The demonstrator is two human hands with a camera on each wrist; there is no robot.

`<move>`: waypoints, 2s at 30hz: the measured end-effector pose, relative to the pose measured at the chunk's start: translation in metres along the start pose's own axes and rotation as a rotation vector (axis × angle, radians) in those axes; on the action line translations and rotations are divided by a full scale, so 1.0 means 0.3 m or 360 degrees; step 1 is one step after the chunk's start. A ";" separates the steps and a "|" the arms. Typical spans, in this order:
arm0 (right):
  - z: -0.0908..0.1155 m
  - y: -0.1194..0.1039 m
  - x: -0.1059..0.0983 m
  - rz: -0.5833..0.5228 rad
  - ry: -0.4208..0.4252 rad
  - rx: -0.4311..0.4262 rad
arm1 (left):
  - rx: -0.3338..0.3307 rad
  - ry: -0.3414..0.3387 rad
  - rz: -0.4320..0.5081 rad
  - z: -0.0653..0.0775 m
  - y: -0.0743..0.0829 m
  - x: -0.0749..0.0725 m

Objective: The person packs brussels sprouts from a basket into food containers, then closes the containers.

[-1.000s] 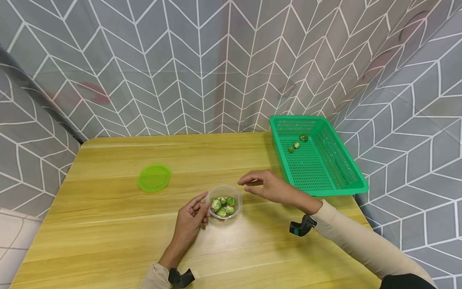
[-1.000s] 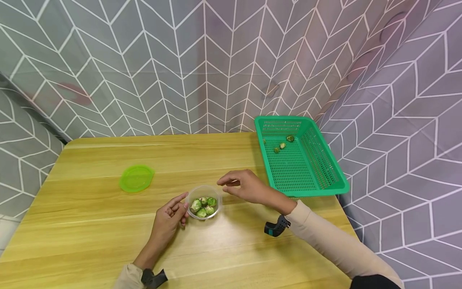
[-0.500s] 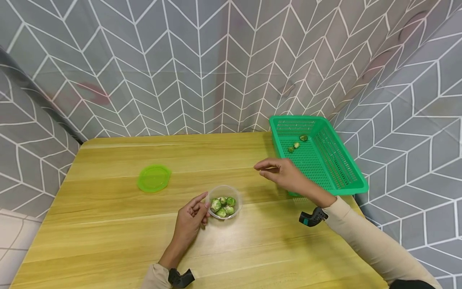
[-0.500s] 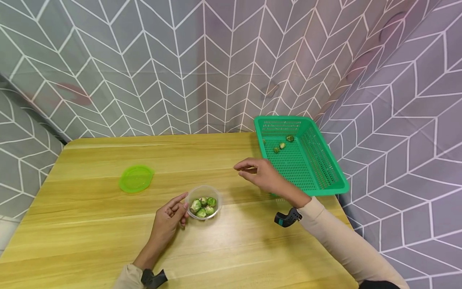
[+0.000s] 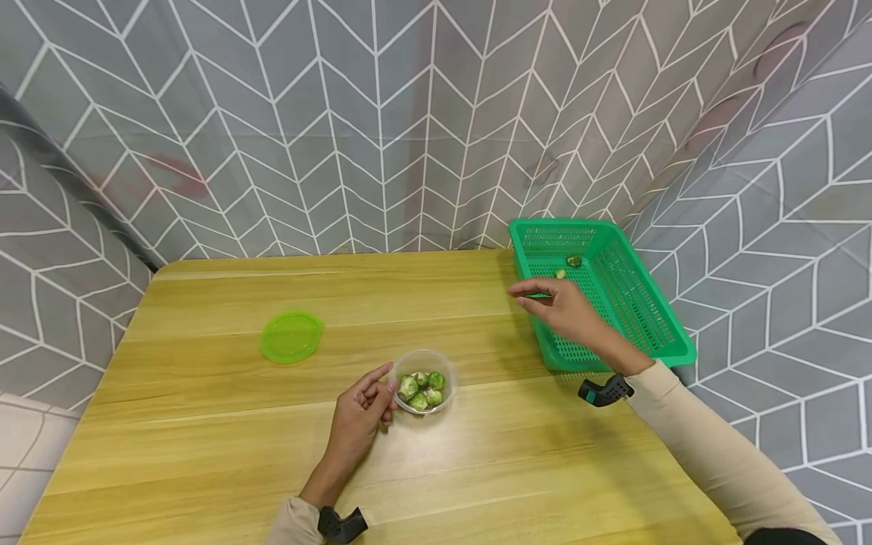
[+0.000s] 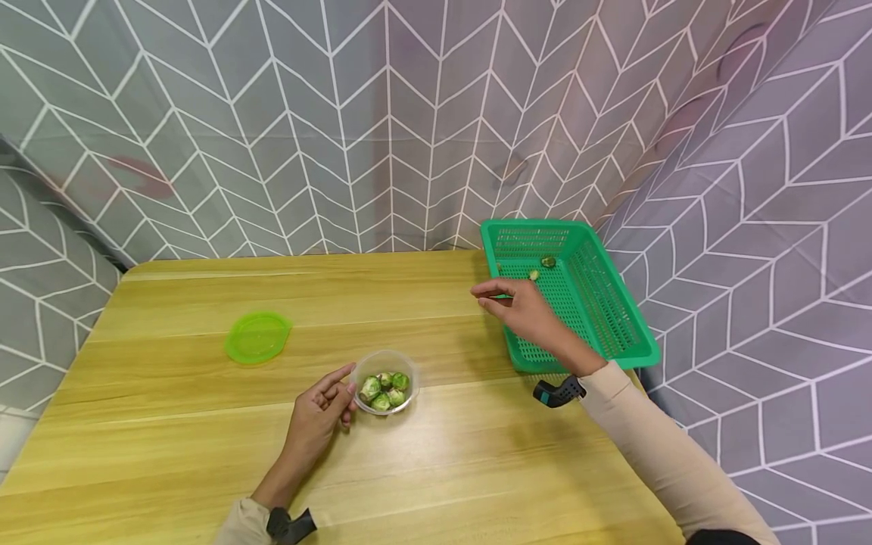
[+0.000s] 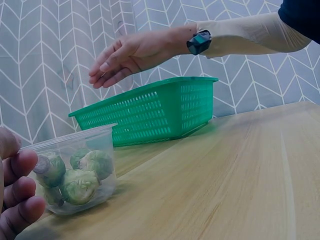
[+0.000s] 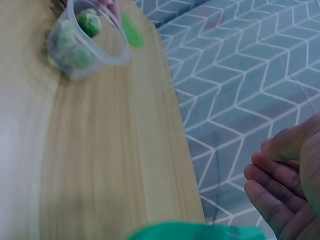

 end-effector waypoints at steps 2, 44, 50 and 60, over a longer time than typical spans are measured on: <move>0.001 -0.004 -0.021 0.0041 0.0012 0.0031 | -0.0004 0.0011 0.0008 0.000 -0.003 -0.001; -0.115 0.515 -0.229 0.0431 0.0282 0.0467 | -0.0009 0.0036 0.0009 0.005 -0.012 -0.004; -0.124 0.563 -0.224 0.0446 0.0250 0.0496 | -0.0014 0.0039 0.0013 0.005 -0.013 -0.004; -0.186 0.605 -0.236 0.0555 0.0309 0.0485 | -0.0010 0.0056 0.0012 0.006 -0.010 -0.005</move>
Point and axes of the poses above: each hand's wrist, its own z-axis away from the middle knuckle, its own x-axis out of the palm, y = z × x, the point moved 6 cm from there along -z, towards the middle knuckle, and after that the axes turned 14 degrees about z, right-handed, at the moved point
